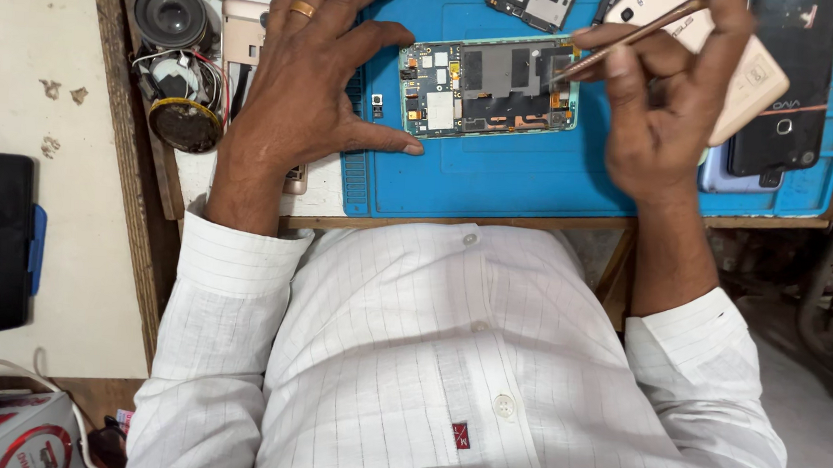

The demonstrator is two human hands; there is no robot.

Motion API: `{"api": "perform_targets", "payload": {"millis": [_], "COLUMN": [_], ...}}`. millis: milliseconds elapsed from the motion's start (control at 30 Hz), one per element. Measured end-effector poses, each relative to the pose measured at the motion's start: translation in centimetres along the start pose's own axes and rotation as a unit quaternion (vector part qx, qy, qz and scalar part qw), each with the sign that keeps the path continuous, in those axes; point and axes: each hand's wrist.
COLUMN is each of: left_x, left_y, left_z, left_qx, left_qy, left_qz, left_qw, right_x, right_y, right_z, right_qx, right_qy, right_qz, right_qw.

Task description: The person pries open a disassembled smartphone on a blue repair mat, removes the back cover, and uses a pointed tool to work on the exposed motherboard and internal components. They reposition the phone body and continue probing and adjusting parts on the board.

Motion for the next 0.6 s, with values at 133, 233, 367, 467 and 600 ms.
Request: {"api": "perform_targets", "payload": {"millis": [133, 233, 367, 467, 600], "left_x": [0.2, 0.3, 0.3, 0.4, 0.3], "left_y": [0.3, 0.4, 0.5, 0.4, 0.3], "left_z": [0.2, 0.2, 0.2, 0.2, 0.2], "left_qx": [0.006, 0.008, 0.027, 0.028, 0.008], "left_qy": [0.006, 0.005, 0.020, 0.025, 0.003], "left_qz": [0.001, -0.002, 0.001, 0.011, -0.005], "left_qw": [1.000, 1.000, 0.999, 0.999, 1.000], "right_x": [-2.5, -3.5, -3.5, -2.9, -2.3], "right_y": [-1.9, -2.6, -2.6, -2.9, -2.9], "right_z": [1.9, 2.7, 2.6, 2.4, 2.1], "right_qx": [0.084, 0.089, -0.013, -0.016, 0.070], "right_qy": [0.007, 0.006, -0.019, -0.033, 0.003], "right_qz": [0.051, 0.059, 0.060, 0.072, 0.063], "right_qw": [0.995, 0.994, 0.998, 0.997, 0.996]}}
Point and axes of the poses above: each hand's wrist, its own x-axis away from the middle knuckle, its own y-axis out of the back of the hand, z = x × y, and after that the axes turned 12 degrees about z, right-handed
